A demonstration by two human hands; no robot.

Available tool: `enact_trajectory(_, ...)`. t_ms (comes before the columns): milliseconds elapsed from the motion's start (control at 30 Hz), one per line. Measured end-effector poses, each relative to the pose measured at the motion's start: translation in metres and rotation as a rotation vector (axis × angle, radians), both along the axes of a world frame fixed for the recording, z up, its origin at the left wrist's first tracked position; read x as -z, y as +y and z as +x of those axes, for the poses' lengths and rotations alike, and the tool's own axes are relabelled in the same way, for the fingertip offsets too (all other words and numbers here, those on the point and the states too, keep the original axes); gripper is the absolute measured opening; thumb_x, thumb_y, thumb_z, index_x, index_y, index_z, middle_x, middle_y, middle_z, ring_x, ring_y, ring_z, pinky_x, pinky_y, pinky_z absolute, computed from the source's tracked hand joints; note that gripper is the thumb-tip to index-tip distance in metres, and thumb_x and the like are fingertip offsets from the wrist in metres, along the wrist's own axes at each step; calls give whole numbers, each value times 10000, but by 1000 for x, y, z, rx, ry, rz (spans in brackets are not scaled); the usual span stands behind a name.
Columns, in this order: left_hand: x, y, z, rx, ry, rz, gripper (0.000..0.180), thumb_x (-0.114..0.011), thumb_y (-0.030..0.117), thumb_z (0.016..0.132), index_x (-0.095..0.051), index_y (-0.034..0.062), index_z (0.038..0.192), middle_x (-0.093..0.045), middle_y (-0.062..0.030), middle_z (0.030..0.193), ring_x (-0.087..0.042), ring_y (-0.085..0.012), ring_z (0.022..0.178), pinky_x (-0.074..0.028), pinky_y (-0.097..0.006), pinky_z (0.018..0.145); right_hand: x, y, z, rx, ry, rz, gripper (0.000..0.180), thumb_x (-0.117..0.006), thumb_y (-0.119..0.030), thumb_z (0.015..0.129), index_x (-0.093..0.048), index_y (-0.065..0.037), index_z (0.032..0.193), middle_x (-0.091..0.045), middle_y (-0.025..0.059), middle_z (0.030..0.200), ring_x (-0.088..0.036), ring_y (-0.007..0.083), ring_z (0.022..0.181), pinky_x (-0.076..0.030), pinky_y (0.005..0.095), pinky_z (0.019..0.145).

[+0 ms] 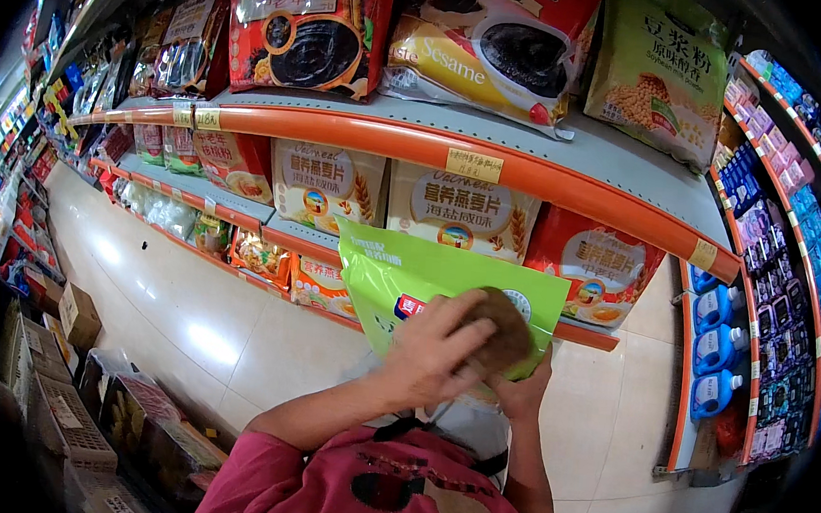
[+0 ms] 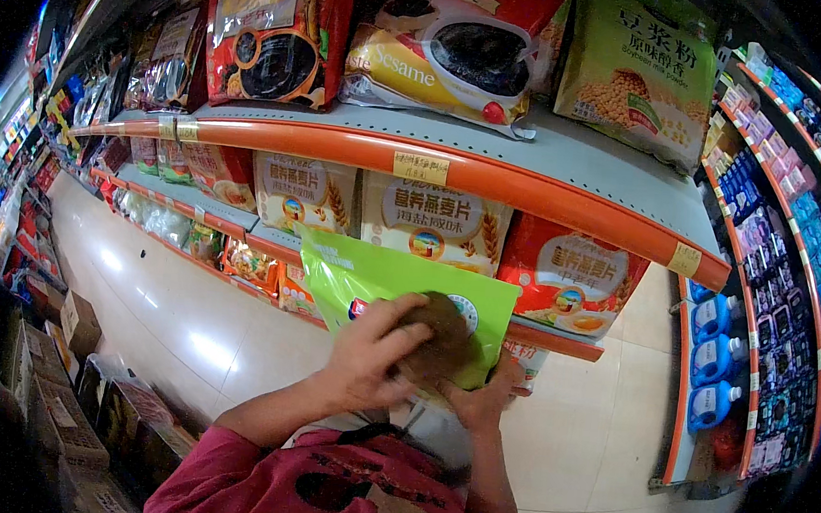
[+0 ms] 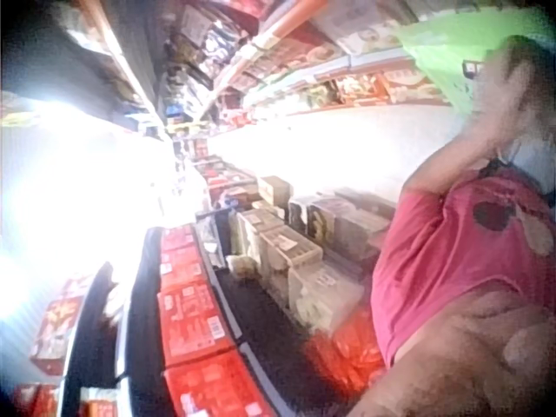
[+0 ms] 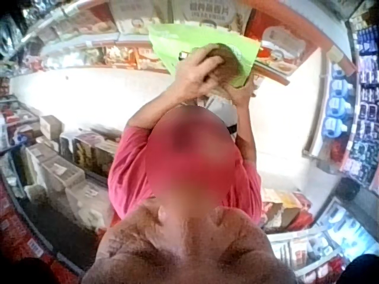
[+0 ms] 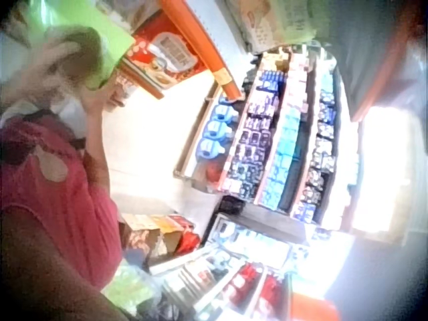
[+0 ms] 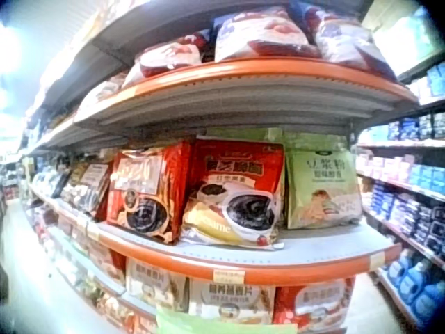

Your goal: The person wipes the front of packaged food items on a store shelf using a brown cloth. They handle multiple packages one at a time, including oatmeal and soybean milk powder, wiping the front surface before placing them back on the shelf.

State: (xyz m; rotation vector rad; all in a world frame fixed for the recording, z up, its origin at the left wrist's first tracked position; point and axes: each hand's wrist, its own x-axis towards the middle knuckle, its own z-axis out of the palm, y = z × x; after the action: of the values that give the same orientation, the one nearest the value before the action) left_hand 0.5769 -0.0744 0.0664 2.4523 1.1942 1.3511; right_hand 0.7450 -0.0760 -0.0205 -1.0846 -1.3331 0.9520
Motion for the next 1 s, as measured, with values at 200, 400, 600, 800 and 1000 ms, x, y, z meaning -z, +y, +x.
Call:
enact_trajectory(200,25,8,-70,-427,-44,-6,340,-576,40,586,-559,25,925,-529,-179,1015,-540,-336,900,-458,-371,765,3,3,-1,-21,72,66,704,-743,-64,536,-380,8,1134,-527,105,1018,-540,187,915,-451,306,794)
enact_trajectory(400,55,4,-142,-883,-98,-308,321,-534,33,592,-549,-18,909,-546,-150,934,-553,-291,831,-455,-333,725,6,3,1,-35,18,95,685,-728,-57,549,-377,4,1134,-527,107,1023,-546,189,909,-452,312,801)
enact_trajectory(600,84,4,-154,-640,-670,-471,296,-541,78,592,-566,-30,866,-569,-188,809,-556,-331,736,-448,-331,694,8,1,-2,-95,158,-2,674,-729,-56,549,-381,0,1123,-526,109,1031,-548,193,917,-454,313,802)
enact_trajectory(800,90,5,-147,-562,111,-858,702,-601,174,571,-369,66,1225,-564,-232,954,-539,-365,922,-431,-406,790,9,0,0,-65,87,67,675,-741,-69,536,-390,5,1108,-525,107,1019,-533,188,919,-441,319,804)
enact_trajectory(1000,104,7,-158,-170,119,-1019,775,-612,175,548,-325,65,1260,-547,-235,1032,-519,-353,990,-415,-368,838,14,-9,-2,12,-2,116,806,-774,-164,558,-334,36,1203,-490,139,1082,-490,211,1002,-401,332,848)
